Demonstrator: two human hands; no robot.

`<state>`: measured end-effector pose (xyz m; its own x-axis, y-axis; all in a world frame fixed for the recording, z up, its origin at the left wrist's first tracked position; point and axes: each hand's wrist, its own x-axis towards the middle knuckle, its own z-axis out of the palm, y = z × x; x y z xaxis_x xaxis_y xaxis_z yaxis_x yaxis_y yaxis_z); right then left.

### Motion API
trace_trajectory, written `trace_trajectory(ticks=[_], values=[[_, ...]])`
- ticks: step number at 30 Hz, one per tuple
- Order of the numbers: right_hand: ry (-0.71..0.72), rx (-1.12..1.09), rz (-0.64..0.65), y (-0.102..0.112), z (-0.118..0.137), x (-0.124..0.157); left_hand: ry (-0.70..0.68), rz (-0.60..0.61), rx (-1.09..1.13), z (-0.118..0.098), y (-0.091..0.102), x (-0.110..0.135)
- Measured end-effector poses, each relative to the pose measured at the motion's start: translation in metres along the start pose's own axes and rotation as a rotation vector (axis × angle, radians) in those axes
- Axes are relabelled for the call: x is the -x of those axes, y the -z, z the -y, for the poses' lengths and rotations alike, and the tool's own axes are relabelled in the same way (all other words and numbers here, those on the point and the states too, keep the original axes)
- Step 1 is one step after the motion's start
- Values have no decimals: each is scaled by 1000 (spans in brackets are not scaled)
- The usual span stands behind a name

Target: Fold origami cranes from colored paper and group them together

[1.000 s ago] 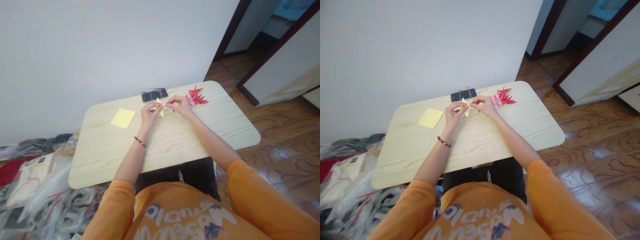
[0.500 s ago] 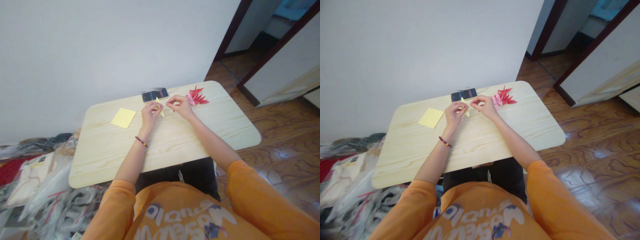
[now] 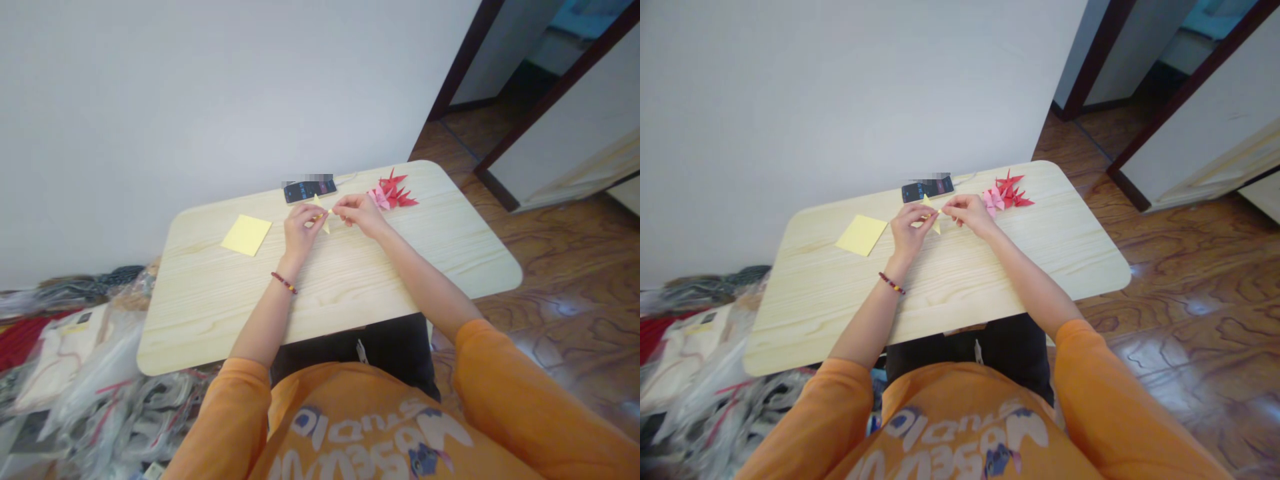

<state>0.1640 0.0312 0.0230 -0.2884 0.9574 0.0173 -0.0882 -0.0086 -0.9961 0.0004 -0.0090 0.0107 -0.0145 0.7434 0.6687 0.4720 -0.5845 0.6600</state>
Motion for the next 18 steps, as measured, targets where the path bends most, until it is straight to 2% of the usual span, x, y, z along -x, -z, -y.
trace_trajectory(ticks=[10, 18], values=[[-53, 21, 32, -2, 1, 2, -19, 5, -29, 7, -3, 2], [-38, 8, 70, 0, 0, 2, -34, 18, -36, 9, -4, 4]])
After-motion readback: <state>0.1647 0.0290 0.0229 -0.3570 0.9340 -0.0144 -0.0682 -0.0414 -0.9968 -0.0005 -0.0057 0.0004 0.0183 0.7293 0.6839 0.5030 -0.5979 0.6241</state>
